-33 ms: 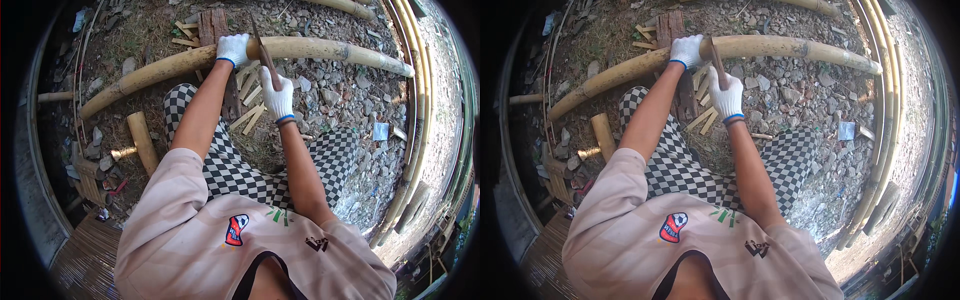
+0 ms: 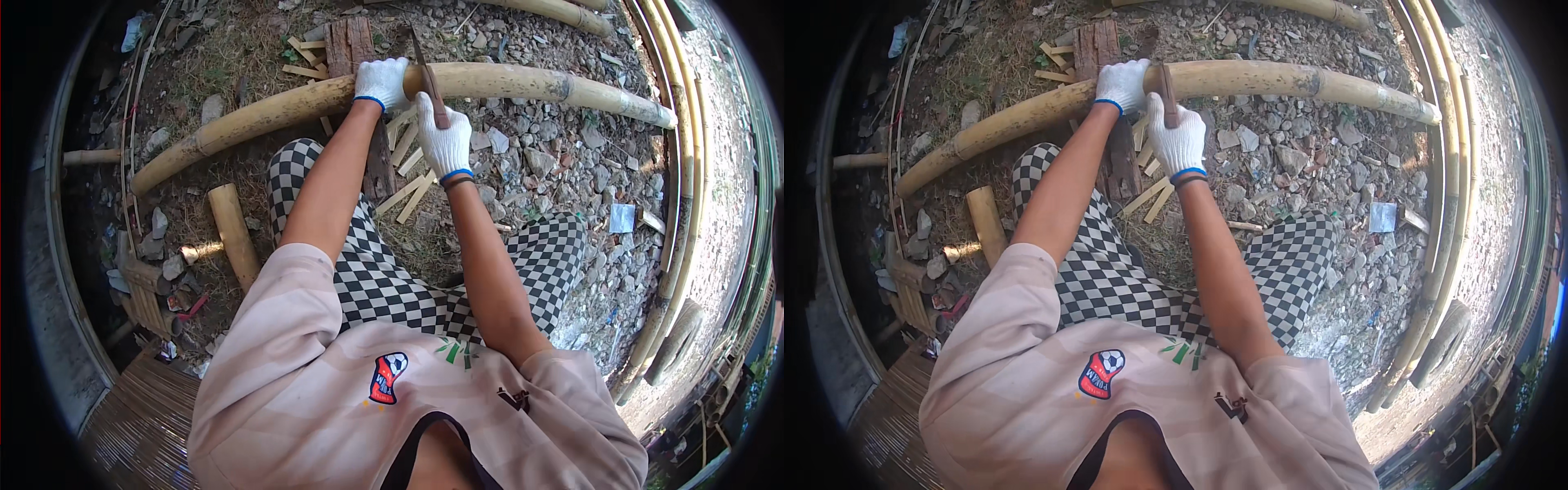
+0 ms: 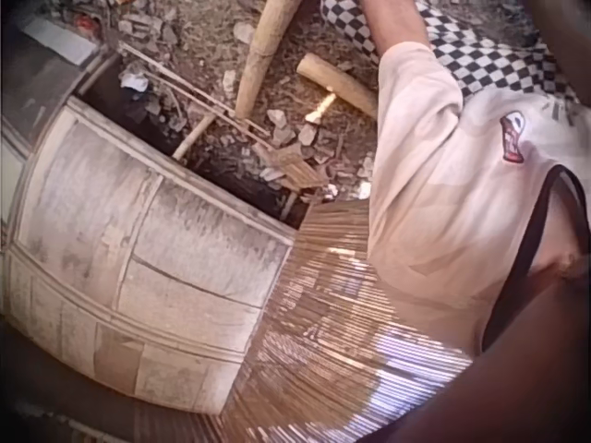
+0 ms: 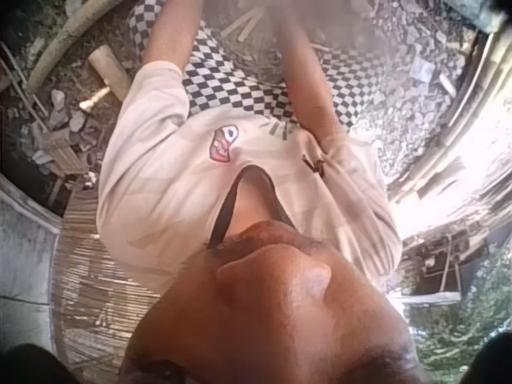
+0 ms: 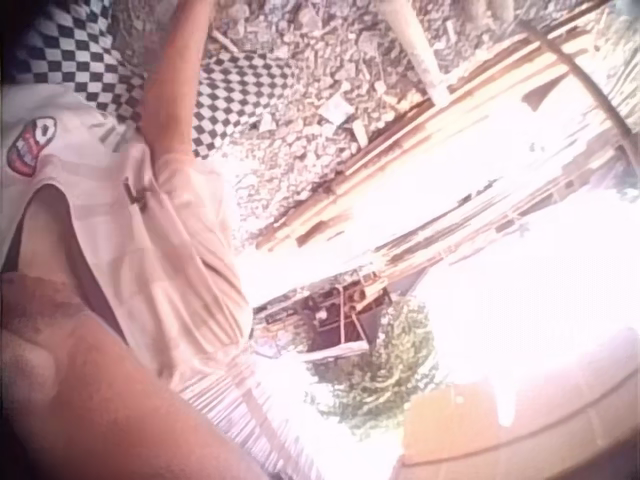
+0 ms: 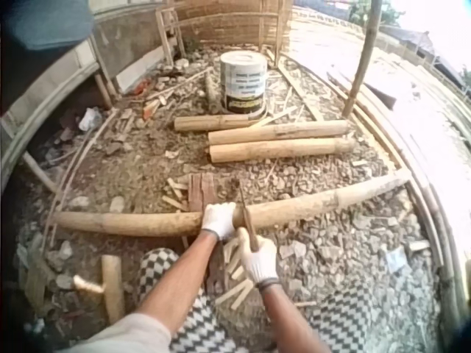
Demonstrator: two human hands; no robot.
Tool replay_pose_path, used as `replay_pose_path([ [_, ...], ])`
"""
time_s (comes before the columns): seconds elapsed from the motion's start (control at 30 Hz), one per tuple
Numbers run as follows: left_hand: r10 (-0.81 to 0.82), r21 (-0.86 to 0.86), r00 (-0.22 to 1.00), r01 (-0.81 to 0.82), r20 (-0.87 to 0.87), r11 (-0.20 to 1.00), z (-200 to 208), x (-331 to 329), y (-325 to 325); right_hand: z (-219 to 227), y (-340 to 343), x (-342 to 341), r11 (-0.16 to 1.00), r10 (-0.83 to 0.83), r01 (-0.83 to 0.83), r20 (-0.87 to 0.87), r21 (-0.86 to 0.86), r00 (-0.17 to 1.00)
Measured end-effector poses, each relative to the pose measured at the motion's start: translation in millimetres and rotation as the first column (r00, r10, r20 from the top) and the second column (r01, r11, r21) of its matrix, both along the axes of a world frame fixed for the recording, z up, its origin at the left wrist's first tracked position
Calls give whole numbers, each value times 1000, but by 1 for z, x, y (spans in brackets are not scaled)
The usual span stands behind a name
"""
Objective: The person measures a piece of bamboo with a measuring tape, marks it with a pencil, and then cuts it using a hand saw.
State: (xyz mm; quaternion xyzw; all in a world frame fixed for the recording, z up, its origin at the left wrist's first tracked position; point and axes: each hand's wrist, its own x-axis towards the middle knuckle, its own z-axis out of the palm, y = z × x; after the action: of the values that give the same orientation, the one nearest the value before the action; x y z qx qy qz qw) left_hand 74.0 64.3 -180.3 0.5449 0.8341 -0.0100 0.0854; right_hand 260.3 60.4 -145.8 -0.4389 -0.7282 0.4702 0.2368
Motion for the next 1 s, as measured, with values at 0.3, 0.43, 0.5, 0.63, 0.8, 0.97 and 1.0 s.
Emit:
replay_pose_path([
  [0.3,36,-44,995,-32,89,999,-7,-20,-25,88,-112,143,988,13,-10,20,-151,1000],
  [0.43,8,-54,996,-3,88,999,-1,-12,-9,23,-35,57,990,30,-28,9,-135,1000],
  [0.5,-10,-52,996,15,86,999,0,-8,0,7,-15,11,999,-40,40,19,1,999],
  [0.63,13,-42,995,-9,102,999,-11,-26,-24,58,-67,76,985,51,-43,47,-166,998],
  [0.8,50,-82,992,-41,116,996,6,-33,-29,71,-103,143,987,145,-142,-30,71,989],
  [0.97,-20,-61,996,25,92,998,-5,-8,6,1,-11,20,994,-30,25,-43,-110,999],
  [1.0,-15,-90,994,25,105,996,-5,-5,-1,1,-12,21,997,-8,4,-39,-81,999],
])
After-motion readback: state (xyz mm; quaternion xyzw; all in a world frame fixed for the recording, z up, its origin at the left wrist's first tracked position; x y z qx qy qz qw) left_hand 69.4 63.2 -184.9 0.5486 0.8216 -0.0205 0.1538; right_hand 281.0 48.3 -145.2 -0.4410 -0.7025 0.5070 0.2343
